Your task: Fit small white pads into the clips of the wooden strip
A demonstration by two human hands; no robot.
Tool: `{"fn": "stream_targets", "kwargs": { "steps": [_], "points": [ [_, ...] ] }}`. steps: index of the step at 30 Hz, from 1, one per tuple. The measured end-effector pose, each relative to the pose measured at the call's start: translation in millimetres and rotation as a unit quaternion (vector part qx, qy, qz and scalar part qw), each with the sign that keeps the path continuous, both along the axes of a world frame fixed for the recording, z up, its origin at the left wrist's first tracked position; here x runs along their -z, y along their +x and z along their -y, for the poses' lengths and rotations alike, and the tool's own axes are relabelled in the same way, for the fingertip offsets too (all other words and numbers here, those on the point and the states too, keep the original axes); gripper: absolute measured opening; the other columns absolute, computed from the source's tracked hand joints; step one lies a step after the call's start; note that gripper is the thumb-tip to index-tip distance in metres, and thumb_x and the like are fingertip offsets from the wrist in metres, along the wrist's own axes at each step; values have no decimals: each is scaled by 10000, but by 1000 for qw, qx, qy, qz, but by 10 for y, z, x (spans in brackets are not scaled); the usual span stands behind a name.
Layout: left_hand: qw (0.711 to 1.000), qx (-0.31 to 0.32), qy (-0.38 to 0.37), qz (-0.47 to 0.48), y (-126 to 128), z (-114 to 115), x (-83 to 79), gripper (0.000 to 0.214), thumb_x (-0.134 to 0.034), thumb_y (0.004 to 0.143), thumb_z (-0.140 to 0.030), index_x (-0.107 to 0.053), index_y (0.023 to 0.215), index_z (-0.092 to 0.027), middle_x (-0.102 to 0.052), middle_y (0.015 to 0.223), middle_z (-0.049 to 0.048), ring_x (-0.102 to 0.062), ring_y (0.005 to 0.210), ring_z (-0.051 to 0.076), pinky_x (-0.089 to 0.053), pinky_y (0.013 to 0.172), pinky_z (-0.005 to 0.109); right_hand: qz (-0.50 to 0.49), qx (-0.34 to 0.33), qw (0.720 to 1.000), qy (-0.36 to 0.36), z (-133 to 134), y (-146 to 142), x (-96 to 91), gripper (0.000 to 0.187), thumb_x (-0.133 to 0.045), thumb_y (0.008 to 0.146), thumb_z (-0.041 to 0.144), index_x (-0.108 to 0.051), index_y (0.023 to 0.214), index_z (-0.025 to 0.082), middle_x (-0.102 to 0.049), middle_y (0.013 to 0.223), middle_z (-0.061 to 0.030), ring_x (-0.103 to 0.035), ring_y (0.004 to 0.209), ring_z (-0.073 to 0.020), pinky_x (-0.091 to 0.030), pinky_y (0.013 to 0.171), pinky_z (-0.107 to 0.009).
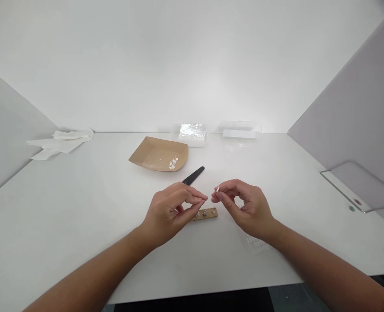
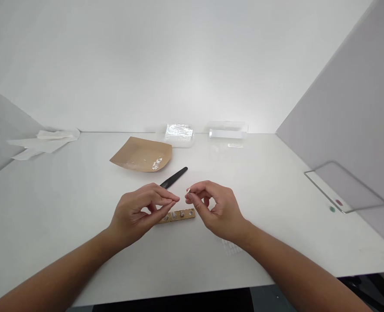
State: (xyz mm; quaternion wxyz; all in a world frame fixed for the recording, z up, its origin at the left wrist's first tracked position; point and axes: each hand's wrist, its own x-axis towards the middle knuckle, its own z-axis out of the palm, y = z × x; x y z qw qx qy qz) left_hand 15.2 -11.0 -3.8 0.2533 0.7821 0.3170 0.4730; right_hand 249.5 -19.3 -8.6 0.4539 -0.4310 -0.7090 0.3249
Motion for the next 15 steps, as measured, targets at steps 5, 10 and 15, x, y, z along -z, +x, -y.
{"fn": "stream_targets", "kwargs": {
  "steps": [5,10,15],
  "points": [
    [1000,-5,-4,19,4,17,-1,229,-799,872,-91,-627,757,-188,-807,926,14,-743,743,130,-565,480,181,-8,-9,1000,-13,1,2,-8,79,-671,1007,310,-687,1026,234,-785,898,-26,-779,801,-176,-593,648,-270],
    [999,-13,15,30,33,38,-57,293,-814,857,-89,-585,701,-183,-795,837,-1,-760,734,134,-596,520,191,31,-23,999,20,0,2,2,51,-661,1005,274,-689,1013,232,-779,891,-23,-736,754,-153,-562,625,-267],
    [999,-8,22,32,37,46,-41,178,-812,871,-114,-666,812,-199,-816,882,-1,-755,715,126,-598,526,195,69,-40,995,60,6,-6,-2,70,-638,1010,253,-705,1017,233,-761,866,-19,-681,708,-141,-553,625,-276]
  ]
}}
